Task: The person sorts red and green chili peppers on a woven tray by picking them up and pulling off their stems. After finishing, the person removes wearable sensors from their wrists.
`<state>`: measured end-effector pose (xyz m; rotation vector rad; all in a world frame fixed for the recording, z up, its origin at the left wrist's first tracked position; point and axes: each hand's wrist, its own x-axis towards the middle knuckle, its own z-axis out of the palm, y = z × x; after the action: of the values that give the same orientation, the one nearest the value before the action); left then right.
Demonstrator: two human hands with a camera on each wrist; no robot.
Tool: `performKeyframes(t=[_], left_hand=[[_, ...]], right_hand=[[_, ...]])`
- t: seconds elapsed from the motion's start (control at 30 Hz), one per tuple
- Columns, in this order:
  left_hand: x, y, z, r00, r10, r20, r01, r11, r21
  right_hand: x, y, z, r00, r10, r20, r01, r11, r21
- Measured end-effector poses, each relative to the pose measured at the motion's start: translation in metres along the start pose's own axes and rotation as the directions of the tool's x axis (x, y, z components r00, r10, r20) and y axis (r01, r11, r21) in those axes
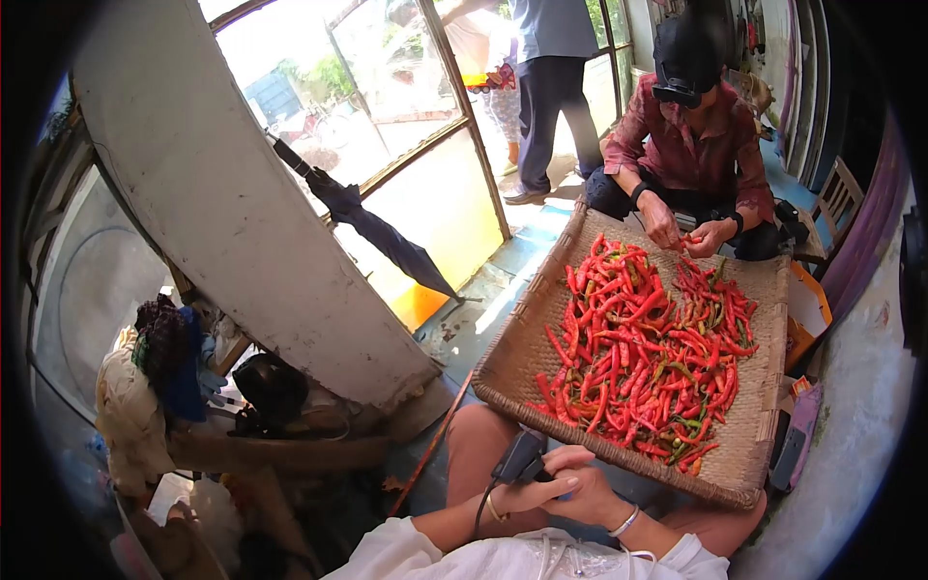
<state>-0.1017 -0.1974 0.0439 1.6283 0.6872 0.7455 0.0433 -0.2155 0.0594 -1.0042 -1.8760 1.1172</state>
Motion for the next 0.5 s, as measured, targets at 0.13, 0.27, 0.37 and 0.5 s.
performKeyframes(t=[0.13, 0.27, 0.37, 0.5], left_hand=[[0.008, 0.021, -0.011, 0.988, 0.037, 0.148, -0.061, 0.985, 0.161], [0.022, 0.025, -0.012, 0.981, 0.038, 0.193, -0.043, 0.999, 0.019], [0.035, 0.032, -0.021, 0.962, 0.054, 0.266, 0.052, 0.926, -0.373], [0.050, 0.014, -0.023, 0.960, 0.161, 0.229, -0.115, 0.973, -0.202]], right_hand=[[0.010, 0.004, -0.011, 0.967, -0.253, -0.040, 0.256, 0.945, 0.203], [0.011, 0.000, -0.034, 0.991, -0.107, 0.075, 0.070, 0.920, 0.385], [0.027, -0.004, -0.058, 0.968, -0.111, 0.223, -0.011, 0.875, 0.484], [0.025, 0.012, -0.061, 0.953, 0.043, 0.300, -0.214, 0.795, 0.567]])
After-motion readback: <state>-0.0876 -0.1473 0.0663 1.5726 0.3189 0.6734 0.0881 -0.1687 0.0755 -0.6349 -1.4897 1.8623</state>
